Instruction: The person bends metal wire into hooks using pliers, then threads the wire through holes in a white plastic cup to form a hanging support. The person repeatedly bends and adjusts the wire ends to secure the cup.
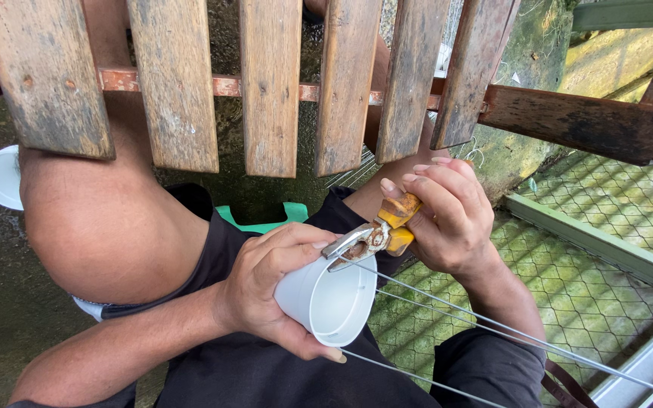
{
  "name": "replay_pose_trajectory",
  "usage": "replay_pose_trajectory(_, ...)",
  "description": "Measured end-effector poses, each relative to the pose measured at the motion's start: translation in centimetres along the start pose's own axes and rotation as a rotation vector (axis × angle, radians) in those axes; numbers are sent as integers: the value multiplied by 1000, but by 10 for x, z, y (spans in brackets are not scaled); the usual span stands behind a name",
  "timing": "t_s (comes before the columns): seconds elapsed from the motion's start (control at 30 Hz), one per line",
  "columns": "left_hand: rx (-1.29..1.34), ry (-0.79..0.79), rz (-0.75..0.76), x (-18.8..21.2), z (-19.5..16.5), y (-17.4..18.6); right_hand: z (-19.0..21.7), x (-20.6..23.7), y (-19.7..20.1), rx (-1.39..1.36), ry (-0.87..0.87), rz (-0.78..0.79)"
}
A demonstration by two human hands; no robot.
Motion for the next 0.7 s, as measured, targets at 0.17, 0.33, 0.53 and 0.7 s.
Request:
replay_pose_trajectory(0.17,19,-3,-1,0,0,0,1,-1,0,-8,-7,-8)
replay_pose_trajectory(0.33,27,-8,5,0,0,0,1,0,-1,5,-2,-37)
replay_pose_trajectory(0.53,4,-2,-1,0,0,0,-1,-1,0,26,-8,-32)
replay_pose_trajectory(0.7,-33,-2,-25,-2,-1,0,7,3,8,53,-83,67)
Point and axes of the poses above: each hand's wrist, its own x-axis away from the middle knuckle, its own y-axis out of the back of the hand, z = x × y, the point moved 2 cm from there along -x, towards the middle knuckle, and after that the axes turned 1 degree about y, right-handed, at the moved point
